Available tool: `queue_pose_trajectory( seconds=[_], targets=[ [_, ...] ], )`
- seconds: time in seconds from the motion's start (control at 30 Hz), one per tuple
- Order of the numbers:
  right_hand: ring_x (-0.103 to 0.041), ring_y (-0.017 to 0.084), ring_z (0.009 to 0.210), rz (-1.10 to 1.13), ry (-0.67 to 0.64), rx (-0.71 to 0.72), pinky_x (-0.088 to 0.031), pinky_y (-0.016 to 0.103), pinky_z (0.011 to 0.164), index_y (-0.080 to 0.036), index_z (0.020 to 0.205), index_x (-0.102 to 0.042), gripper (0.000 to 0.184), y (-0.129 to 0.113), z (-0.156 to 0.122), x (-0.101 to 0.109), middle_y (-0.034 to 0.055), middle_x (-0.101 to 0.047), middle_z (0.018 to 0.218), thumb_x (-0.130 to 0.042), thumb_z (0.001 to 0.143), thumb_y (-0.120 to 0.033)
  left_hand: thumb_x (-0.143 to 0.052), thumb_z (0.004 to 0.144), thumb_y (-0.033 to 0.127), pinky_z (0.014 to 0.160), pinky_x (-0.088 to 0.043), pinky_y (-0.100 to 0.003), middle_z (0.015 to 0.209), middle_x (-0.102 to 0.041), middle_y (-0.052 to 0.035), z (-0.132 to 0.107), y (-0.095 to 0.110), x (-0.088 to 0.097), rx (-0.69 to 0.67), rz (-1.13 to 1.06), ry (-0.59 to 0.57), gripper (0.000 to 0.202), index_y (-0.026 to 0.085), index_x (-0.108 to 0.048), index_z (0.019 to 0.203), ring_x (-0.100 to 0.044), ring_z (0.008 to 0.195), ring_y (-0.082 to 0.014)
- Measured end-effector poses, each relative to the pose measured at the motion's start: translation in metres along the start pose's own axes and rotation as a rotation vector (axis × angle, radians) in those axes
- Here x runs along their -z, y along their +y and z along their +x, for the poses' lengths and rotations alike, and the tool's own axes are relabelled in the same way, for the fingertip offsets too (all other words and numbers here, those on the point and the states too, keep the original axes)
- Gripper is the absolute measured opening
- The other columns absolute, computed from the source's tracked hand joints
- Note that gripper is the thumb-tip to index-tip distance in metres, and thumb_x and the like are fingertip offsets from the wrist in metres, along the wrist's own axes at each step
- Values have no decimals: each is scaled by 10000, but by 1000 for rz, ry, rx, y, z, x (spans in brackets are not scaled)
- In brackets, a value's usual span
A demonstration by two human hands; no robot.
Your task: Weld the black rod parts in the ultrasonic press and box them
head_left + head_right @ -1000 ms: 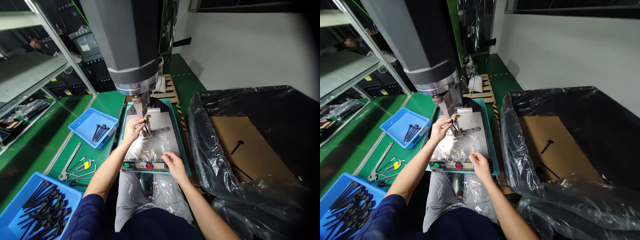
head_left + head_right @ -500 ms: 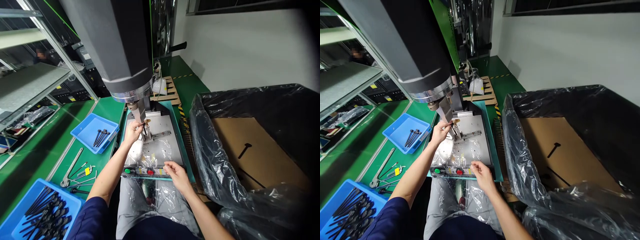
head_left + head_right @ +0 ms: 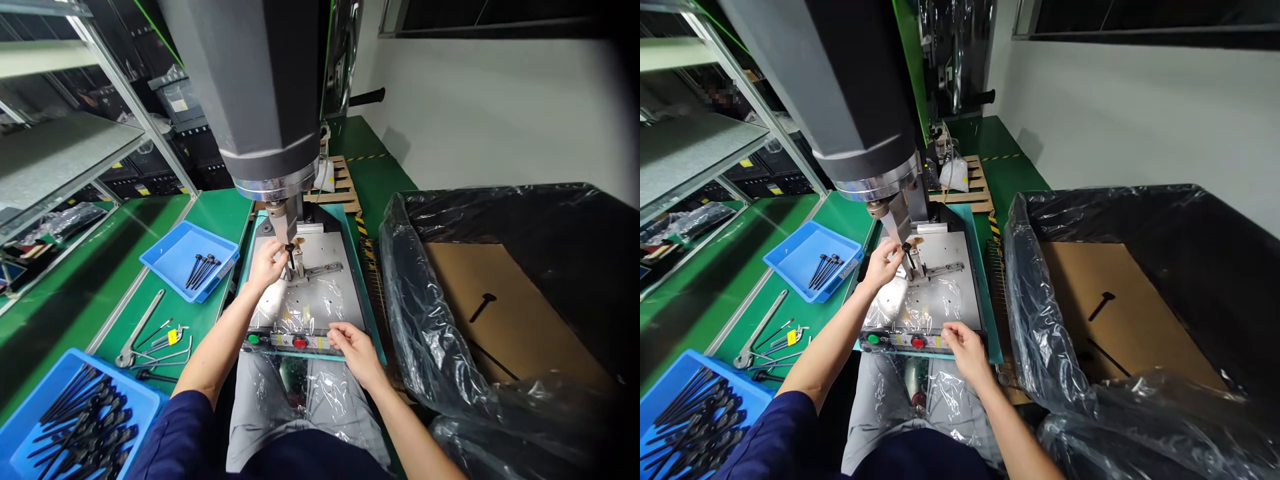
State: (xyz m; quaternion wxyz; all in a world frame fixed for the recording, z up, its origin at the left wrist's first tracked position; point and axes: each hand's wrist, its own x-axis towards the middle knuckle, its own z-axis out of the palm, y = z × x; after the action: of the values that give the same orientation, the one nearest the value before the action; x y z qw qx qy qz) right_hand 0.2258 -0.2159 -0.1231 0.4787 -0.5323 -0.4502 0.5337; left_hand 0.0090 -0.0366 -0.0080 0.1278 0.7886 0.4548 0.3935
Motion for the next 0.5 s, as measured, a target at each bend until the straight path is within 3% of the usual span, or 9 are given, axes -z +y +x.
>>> queue_pose_trajectory(
  seconds=[0.1, 0.23, 0.37, 0.43, 0.5],
  targets=[
    [-684, 252, 769, -142, 53, 64, -550, 404, 734, -160, 983, -676, 442, 0, 19, 8, 91, -708, 832, -602, 825, -567, -568, 866, 269, 972, -478, -367, 1213, -662, -99, -12, -8, 13, 127, -92, 87, 341, 183, -632, 1190, -607, 1115, -216],
    [-666, 268, 853, -498, 205, 125, -513, 447, 841, -148, 1054, -667, 340, -10, 61, 17, 121, -695, 958, -553, 847, -391, -515, 877, 269, 966, -485, -380, 1161, -687, -109, -63, -36, 34, 382, 32, 154, 295, 157, -668, 1103, -635, 1065, -229],
    [-595, 347, 1066, -773, 274, 75, -450, 492, 921, -135, 1121, -662, 346, -25, 97, 9, 199, -615, 1148, -616, 813, -287, -594, 821, 274, 1026, -434, -408, 1200, -653, -142, -127, -59, 36, 482, 326, -170, 293, 153, -678, 1075, -599, 1127, -280],
    [-532, 374, 1153, -746, 265, 33, -421, 498, 942, -156, 999, -691, 241, -30, 106, 0, 201, -593, 1166, -661, 782, -256, -618, 817, 310, 1009, -438, -412, 1252, -615, -155, -145, -64, 34, 503, 391, -304, 281, 160, -677, 1048, -584, 1134, -295],
    [-521, 365, 1153, -683, 248, 11, -417, 479, 940, -176, 797, -676, 67, -32, 109, -8, 169, -613, 1087, -679, 748, -222, -619, 820, 311, 964, -452, -400, 1231, -612, -150, -151, -64, 34, 523, 405, -353, 207, 166, -676, 956, -581, 1115, -294]
  ],
)
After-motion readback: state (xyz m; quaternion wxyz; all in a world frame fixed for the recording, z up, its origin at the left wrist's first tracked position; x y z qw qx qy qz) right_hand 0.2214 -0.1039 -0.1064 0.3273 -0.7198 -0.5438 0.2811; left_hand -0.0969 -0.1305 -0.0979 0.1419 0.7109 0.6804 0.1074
